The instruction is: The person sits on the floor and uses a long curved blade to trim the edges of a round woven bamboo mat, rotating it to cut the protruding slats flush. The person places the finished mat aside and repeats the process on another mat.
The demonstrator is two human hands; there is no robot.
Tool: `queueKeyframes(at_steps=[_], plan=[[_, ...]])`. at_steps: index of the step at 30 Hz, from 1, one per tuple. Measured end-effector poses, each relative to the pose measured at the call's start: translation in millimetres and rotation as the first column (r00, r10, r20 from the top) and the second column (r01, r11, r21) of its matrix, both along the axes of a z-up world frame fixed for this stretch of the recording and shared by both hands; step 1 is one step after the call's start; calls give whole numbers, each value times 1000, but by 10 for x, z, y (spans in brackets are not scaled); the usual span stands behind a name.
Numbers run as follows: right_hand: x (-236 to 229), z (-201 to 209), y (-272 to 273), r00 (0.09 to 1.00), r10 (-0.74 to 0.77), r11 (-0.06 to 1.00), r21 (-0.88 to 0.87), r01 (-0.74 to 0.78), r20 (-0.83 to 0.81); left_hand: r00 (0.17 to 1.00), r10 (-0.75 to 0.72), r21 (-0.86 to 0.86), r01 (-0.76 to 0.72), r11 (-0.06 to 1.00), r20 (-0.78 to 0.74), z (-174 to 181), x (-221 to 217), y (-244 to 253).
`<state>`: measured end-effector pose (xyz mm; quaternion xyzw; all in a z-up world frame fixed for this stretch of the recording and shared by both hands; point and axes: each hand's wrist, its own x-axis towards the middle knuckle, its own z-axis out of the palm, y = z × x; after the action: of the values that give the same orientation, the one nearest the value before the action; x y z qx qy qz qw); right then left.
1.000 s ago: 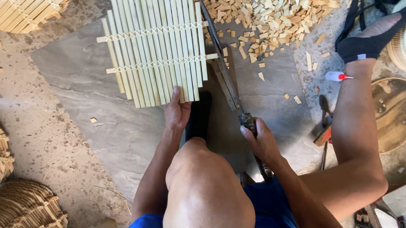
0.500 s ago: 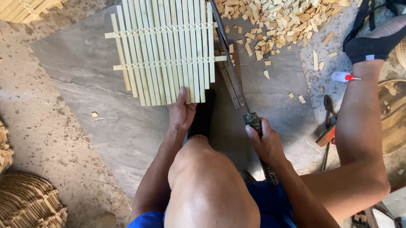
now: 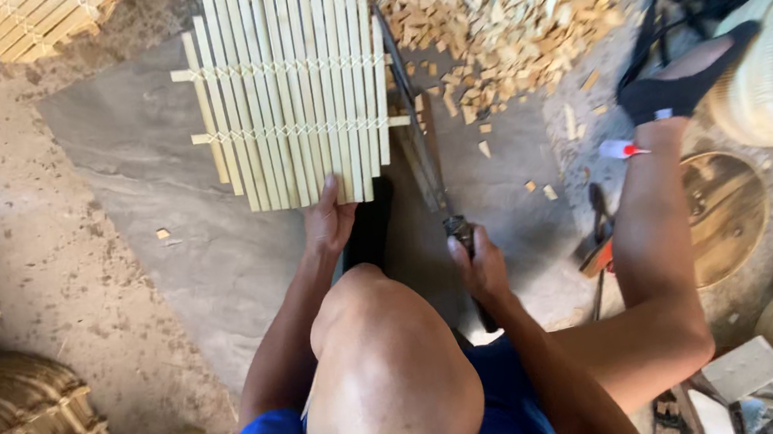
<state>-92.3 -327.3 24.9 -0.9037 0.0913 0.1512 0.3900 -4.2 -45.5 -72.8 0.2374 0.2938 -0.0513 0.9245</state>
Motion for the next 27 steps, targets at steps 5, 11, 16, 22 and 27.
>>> queueKeyframes(at_steps=[5,11,16,22,27], plan=[[103,-136,49,999,-43,998,54,43,9,967,-35,-348,124,929,252,-72,100,123],[-2,189,-8,999,7,999,32,-8,46,994,-91,-23,90,996,-66,57,-133,228],[139,476,63,999,33,999,21,-33,17,995,-87,-3,87,996,-46,124,-98,323],[158,544,65,1000,29,998,57,-28,-13,992,-119,39,121,992,-46,172,-73,422],[82,193,30,998,-12,999,32,14,-62,988,-134,18,136,991,-81,190,-17,500]])
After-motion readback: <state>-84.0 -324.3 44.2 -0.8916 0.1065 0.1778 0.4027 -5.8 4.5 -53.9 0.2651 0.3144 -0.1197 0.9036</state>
